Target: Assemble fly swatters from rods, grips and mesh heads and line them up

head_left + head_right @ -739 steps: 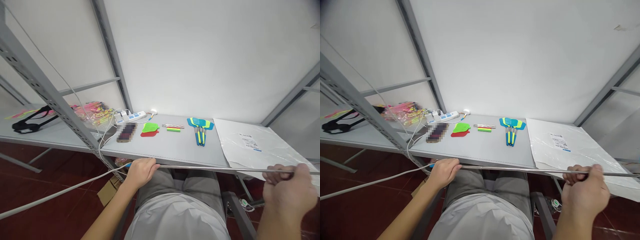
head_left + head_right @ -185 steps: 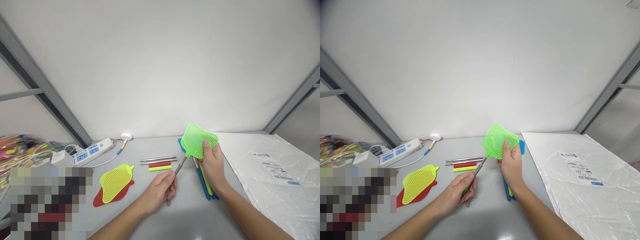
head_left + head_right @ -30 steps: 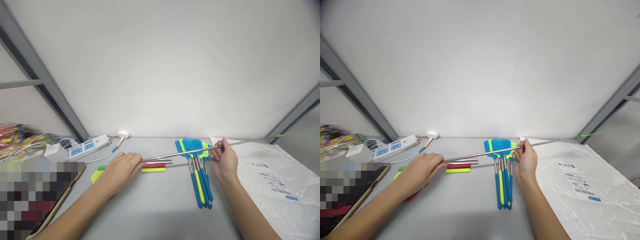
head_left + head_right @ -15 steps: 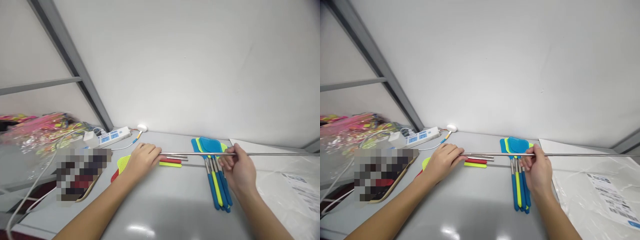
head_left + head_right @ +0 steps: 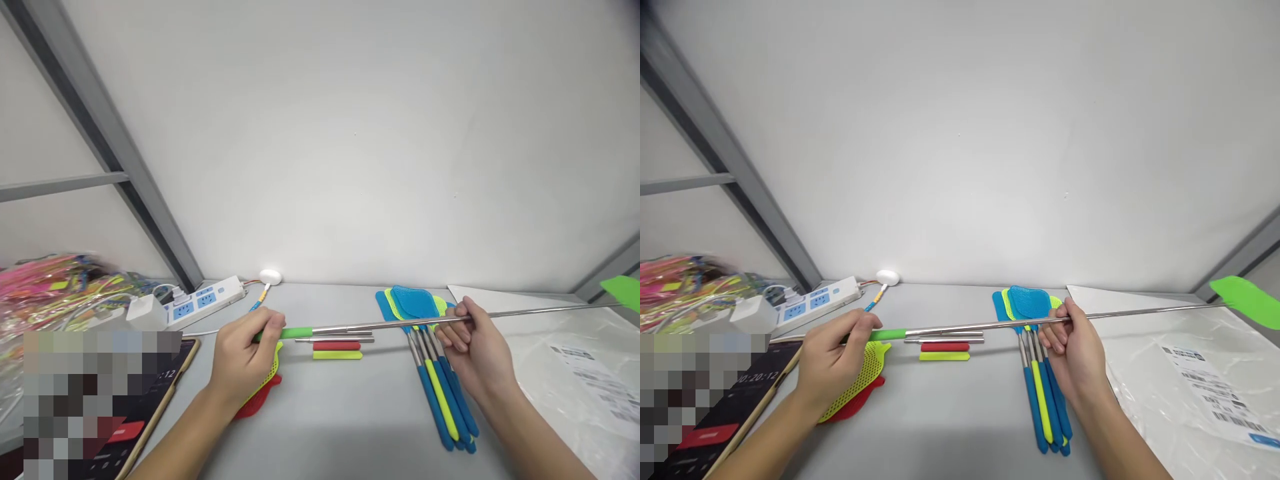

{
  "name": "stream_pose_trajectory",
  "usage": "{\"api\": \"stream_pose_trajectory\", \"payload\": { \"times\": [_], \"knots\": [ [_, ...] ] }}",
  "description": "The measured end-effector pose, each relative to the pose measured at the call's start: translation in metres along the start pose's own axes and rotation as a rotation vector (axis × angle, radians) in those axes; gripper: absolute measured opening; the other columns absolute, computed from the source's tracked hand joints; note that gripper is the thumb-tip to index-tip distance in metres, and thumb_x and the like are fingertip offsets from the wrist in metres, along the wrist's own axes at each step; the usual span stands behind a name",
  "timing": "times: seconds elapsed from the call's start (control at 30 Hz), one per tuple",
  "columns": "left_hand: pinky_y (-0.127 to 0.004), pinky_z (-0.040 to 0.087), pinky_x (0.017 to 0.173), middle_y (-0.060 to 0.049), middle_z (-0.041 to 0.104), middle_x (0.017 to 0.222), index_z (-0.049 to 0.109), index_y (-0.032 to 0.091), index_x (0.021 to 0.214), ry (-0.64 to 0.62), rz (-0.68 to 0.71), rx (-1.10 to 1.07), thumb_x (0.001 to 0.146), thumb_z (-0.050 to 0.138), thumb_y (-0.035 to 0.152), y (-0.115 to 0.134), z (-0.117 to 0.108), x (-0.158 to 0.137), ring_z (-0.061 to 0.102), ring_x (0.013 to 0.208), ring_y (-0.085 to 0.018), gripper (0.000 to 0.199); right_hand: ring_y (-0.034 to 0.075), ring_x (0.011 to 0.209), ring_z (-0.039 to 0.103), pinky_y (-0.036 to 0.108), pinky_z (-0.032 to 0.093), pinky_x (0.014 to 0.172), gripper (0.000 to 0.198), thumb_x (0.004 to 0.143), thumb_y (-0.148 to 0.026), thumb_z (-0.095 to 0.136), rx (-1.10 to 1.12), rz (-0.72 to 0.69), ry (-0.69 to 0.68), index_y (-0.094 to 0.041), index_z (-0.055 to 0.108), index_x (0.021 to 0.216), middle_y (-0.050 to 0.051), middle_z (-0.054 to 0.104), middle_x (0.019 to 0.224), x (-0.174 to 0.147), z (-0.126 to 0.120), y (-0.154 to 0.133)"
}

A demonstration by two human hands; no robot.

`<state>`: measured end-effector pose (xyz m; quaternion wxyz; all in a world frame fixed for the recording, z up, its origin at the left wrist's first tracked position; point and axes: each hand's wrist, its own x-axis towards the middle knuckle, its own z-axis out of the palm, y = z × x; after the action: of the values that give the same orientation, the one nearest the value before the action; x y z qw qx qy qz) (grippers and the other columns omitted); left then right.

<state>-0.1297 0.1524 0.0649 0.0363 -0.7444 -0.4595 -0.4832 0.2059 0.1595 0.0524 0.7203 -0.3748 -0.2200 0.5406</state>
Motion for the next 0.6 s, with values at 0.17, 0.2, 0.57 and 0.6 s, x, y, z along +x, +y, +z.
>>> {"api": "stream_pose_trajectory", "payload": {
  "times": [0.17, 0.2, 0.57, 0.6],
  "knots": [
    [-0.023, 0.034, 0.048, 0.006, 0.048, 0.053, 0.061, 0.019, 0.068, 0.219, -0.020, -0.028, 0.091, 0.049, 0.020, 0.015, -0.003, -0.002, 0.042, 0.045, -0.007, 0.026, 0.005, 0.036, 0.021, 0.021, 0.033, 0.040, 0.028, 0.088, -0.034, 0.059, -0.006, 0.083, -0.053, -0.020, 0.050, 0.065, -0.009, 0.028, 0.040, -0.004, 0.007, 0.009],
    [-0.023, 0.034, 0.048, 0.005, 0.049, 0.054, 0.061, 0.019, 0.067, 0.288, -0.042, -0.035, 0.091, 0.048, 0.020, 0.018, -0.004, -0.002, 0.043, 0.046, -0.007, 0.027, 0.005, 0.036, 0.021, 0.021, 0.033, 0.040, 0.028, 0.088, -0.035, 0.059, -0.006, 0.097, -0.067, -0.020, 0.051, 0.066, -0.009, 0.029, 0.040, -0.005, 0.008, 0.010],
    [-0.025, 0.035, 0.048, 0.003, 0.055, 0.059, 0.064, 0.019, 0.071, 0.343, -0.020, -0.021, 0.087, 0.051, 0.021, 0.001, 0.007, -0.009, 0.048, 0.048, -0.009, 0.020, 0.005, 0.036, 0.023, 0.020, 0.030, 0.041, 0.032, 0.092, -0.038, 0.054, -0.044, 0.039, -0.140, -0.019, 0.054, 0.066, -0.009, 0.029, 0.040, -0.015, 0.016, -0.003],
    [-0.024, 0.035, 0.048, 0.003, 0.055, 0.058, 0.063, 0.019, 0.070, 0.320, 0.017, -0.019, 0.085, 0.052, 0.020, 0.002, 0.008, -0.010, 0.047, 0.047, -0.009, 0.019, 0.006, 0.037, 0.023, 0.020, 0.031, 0.041, 0.031, 0.092, -0.039, 0.055, -0.053, 0.043, -0.149, -0.020, 0.054, 0.067, -0.009, 0.029, 0.041, -0.017, 0.016, -0.003]
  ]
}}
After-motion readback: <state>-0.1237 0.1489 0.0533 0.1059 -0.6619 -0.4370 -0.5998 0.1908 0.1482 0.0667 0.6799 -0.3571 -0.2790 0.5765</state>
